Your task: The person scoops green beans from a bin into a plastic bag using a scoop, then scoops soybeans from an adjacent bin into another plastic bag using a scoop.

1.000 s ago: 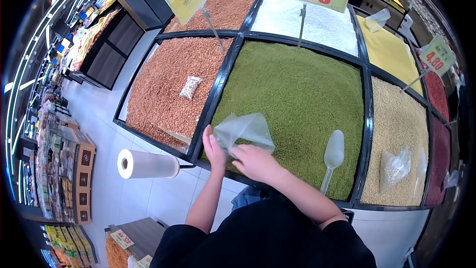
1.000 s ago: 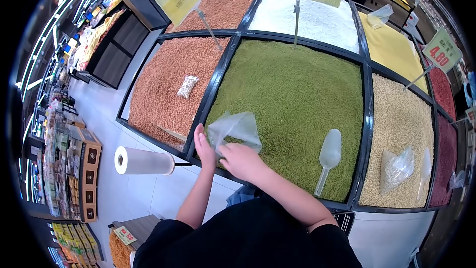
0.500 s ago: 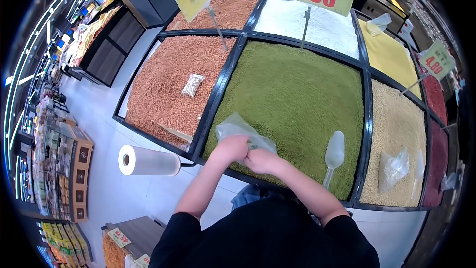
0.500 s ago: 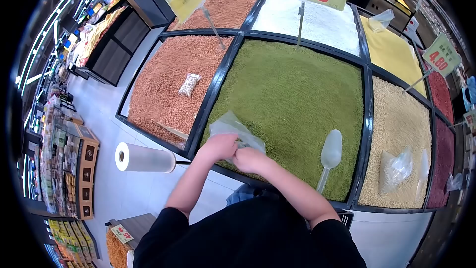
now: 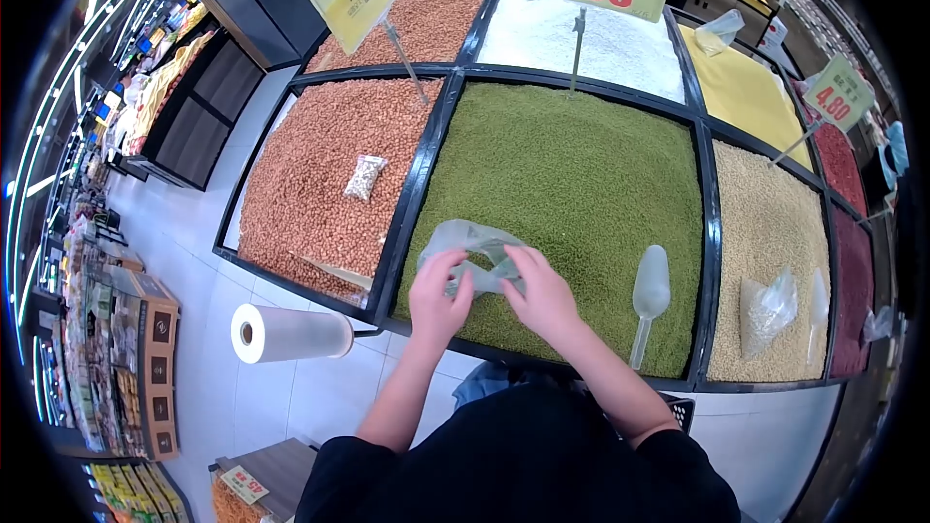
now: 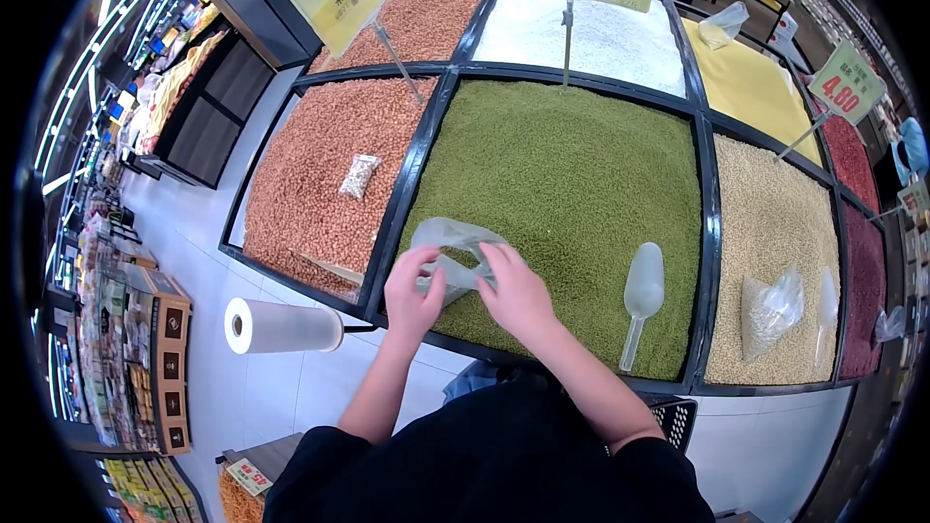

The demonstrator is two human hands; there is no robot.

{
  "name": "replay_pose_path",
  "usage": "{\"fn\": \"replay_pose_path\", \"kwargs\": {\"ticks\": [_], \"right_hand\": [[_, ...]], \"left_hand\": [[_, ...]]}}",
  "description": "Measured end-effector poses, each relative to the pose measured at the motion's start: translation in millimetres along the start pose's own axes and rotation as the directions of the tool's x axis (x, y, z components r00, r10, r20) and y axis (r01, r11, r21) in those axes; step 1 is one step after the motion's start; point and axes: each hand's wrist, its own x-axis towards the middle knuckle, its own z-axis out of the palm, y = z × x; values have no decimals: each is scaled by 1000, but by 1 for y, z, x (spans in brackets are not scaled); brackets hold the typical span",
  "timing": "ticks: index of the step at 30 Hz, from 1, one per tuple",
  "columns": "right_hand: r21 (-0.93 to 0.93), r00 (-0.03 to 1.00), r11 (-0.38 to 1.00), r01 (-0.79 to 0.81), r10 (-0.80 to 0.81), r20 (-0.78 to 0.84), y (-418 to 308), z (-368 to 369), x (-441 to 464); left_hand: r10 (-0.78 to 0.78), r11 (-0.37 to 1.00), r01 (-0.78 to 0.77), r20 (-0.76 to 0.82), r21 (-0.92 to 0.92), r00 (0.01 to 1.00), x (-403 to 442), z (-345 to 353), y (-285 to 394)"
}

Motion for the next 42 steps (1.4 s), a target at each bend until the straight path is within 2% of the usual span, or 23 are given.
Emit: {"fn": "replay_pose_path", "kwargs": {"ticks": [1,3,4,6,8,10,12,14,16,18,20,21,24,25,27,31,33,34,36,38,39,40,42], "right_hand": [[1,1000,1000,1,-1,1,5,-4,-11],[315,984,947,-55,106,-146,18,-14,-39],[305,966,948,-93,160,-204,24,-19,-53],[231,920,956,-183,249,-302,49,-28,-80],[110,866,937,-332,349,-360,73,-42,-106],[-131,826,904,-407,302,-476,118,-47,-139],[-128,787,880,-458,334,-519,125,-58,-157],[-121,749,855,-505,364,-554,128,-67,-165],[59,709,841,-538,490,-507,103,-72,-161],[71,730,850,-522,488,-478,80,-67,-153],[102,837,920,-379,388,-385,57,-58,-139],[94,836,919,-382,387,-389,45,-53,-131],[31,917,964,-264,261,-302,23,-37,-104],[48,931,968,-245,249,-266,20,-32,-96],[49,952,975,-214,220,-214,20,-27,-88],[21,956,975,-223,222,-192,35,-25,-85],[-9,936,962,-273,263,-235,47,-31,-91],[-9,936,961,-276,266,-232,57,-35,-95],[-60,874,917,-394,353,-333,80,-43,-110],[-93,829,876,-474,408,-383,102,-49,-126],[-123,781,830,-543,446,-437,111,-52,-133],[-126,781,830,-544,446,-437,119,-53,-140],[-188,720,766,-615,448,-529,132,-55,-154]], "left_hand": [[-8,1000,5,-91,-27,996,-14,1,-28],[14,998,-2,-179,67,984,-22,5,-57],[44,987,-3,-259,159,965,-25,8,-70],[-32,995,55,-250,85,968,-30,18,-97],[-51,976,118,-332,182,942,-29,25,-114],[-80,980,131,-302,152,950,-25,34,-133],[-89,988,117,-238,105,967,-20,41,-135],[-47,989,85,-283,124,958,-18,42,-131],[-69,992,104,-384,72,921,-17,39,-125],[-104,994,103,-434,-27,895,-25,38,-128],[-99,984,68,-187,-162,977,-29,28,-108],[130,983,-152,-200,-100,971,-25,25,-94],[176,982,-178,-27,-62,984,-3,10,-26],[173,983,-174,-24,-65,985,-2,11,-30],[93,988,-123,263,98,960,-1,16,-45],[186,974,-223,411,44,892,-3,4,-52],[254,959,-192,329,-209,909,-2,-21,-21],[251,959,-188,331,-210,910,-8,-22,-30],[75,961,-113,-156,-252,985,-27,-17,-65],[-87,962,-31,-410,-271,908,-22,-2,-93],[-239,957,169,-310,-237,920,-24,-2,-101],[-242,956,171,-309,-240,920,-24,4,-109],[-81,985,132,-378,110,922,-19,21,-127]]}}
